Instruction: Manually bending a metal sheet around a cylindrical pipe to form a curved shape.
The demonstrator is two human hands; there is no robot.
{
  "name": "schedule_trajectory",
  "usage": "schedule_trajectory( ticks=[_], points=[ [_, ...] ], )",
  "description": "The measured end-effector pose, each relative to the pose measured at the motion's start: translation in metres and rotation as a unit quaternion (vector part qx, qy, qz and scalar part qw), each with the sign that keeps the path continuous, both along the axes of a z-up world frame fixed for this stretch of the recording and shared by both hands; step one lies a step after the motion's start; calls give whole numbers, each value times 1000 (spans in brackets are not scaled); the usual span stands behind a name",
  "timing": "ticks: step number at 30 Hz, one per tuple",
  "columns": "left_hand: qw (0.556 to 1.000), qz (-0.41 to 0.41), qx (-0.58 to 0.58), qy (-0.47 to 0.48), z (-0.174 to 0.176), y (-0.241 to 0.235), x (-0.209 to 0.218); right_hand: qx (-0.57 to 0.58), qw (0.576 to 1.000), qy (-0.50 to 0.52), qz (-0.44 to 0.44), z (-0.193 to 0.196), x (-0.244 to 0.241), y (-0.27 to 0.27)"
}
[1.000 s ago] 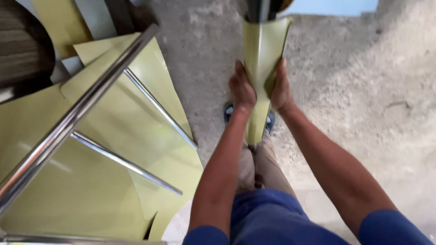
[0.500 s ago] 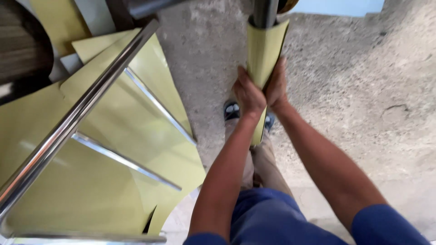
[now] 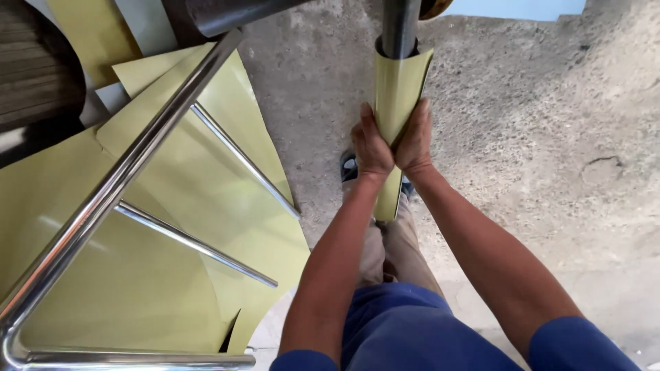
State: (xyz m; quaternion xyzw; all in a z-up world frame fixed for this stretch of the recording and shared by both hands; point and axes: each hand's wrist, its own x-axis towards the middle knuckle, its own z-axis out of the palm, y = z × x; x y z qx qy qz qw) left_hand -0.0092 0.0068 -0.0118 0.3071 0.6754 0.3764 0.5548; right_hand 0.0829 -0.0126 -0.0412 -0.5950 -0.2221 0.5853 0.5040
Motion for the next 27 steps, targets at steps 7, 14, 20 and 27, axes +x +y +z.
schedule_trajectory(
  ticks=[7,14,20,27],
  points=[
    [974,86,-21,-210,-29,-10,-3,-15,997,70,-26,12,-3,-16],
    [988,39,-25,-146,-22,-4,-4,-8,1000,-23,-15,-3,-5,-6],
    [1000,-11,6,-29,-50,-11,3,17,999,38,-29,3,-3,-6],
    [994,13,16,-103,-27,5,-6,-9,999,-20,-27,8,-6,-12]
  ],
)
